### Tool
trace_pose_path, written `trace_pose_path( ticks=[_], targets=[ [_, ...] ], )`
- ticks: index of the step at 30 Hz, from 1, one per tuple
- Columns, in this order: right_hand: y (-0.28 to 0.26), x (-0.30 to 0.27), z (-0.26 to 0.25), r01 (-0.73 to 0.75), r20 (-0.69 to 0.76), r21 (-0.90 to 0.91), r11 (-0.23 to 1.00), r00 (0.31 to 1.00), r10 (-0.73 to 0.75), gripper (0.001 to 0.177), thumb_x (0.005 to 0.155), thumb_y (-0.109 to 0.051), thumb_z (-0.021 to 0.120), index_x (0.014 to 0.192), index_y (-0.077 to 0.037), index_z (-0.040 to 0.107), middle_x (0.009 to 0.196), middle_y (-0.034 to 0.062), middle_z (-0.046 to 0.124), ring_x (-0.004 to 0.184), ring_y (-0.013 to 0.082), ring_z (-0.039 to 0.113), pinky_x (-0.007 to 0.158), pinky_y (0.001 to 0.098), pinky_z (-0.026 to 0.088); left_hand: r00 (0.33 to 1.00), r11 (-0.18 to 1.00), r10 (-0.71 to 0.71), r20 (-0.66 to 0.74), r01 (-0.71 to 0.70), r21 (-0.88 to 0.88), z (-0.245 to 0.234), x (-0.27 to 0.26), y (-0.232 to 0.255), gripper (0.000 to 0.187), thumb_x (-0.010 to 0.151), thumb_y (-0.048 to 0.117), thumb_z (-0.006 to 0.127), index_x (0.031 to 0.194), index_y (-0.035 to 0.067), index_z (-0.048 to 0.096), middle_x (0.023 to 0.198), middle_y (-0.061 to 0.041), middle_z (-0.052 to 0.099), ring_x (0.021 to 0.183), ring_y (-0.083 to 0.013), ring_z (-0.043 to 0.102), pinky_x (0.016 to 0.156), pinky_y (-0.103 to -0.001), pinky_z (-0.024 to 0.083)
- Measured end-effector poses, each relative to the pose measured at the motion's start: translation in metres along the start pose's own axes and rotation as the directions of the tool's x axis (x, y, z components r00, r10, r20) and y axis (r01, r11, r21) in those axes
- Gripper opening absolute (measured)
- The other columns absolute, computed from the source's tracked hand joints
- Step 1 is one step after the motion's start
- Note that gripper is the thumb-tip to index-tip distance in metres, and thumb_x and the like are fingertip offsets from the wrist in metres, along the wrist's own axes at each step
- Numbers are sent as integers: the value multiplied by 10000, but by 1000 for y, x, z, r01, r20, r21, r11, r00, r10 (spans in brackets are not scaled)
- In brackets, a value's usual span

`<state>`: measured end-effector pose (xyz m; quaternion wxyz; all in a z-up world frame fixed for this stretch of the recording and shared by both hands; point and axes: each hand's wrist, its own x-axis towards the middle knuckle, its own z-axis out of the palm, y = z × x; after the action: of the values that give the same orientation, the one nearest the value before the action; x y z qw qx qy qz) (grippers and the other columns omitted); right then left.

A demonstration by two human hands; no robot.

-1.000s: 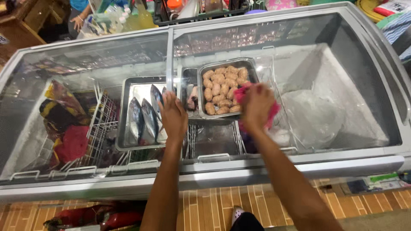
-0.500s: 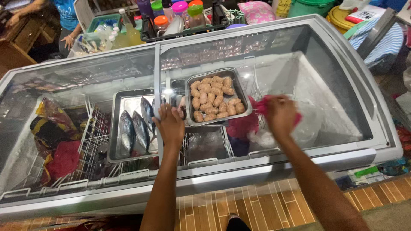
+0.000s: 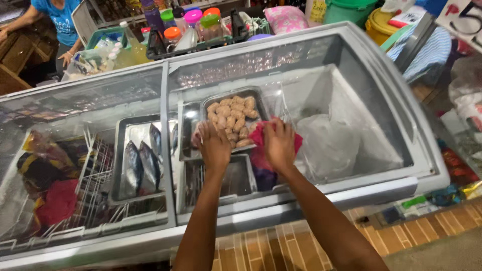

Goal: The person wipes the glass lid of a chest freezer with a pink cloth. They move their hands across the surface, cleaning different sections of the lid while the contents inside remain visible.

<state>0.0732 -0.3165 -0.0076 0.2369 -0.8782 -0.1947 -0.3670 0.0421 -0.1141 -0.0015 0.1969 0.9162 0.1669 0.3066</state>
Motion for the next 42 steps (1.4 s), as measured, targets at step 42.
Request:
trace_pose_path(
  ticks=[42],
  targets=[
    [255, 57, -90, -38, 41, 6, 999, 998, 38, 221, 991, -141, 625, 1190, -129, 720, 1236, 122, 613, 1130, 373, 526, 941, 501, 420, 996, 996, -71, -45, 74, 56, 92, -105, 189, 595, 1076, 343, 398, 1545, -23, 394, 1627, -235, 354, 1538, -398, 254, 1239, -585, 137]
  ],
)
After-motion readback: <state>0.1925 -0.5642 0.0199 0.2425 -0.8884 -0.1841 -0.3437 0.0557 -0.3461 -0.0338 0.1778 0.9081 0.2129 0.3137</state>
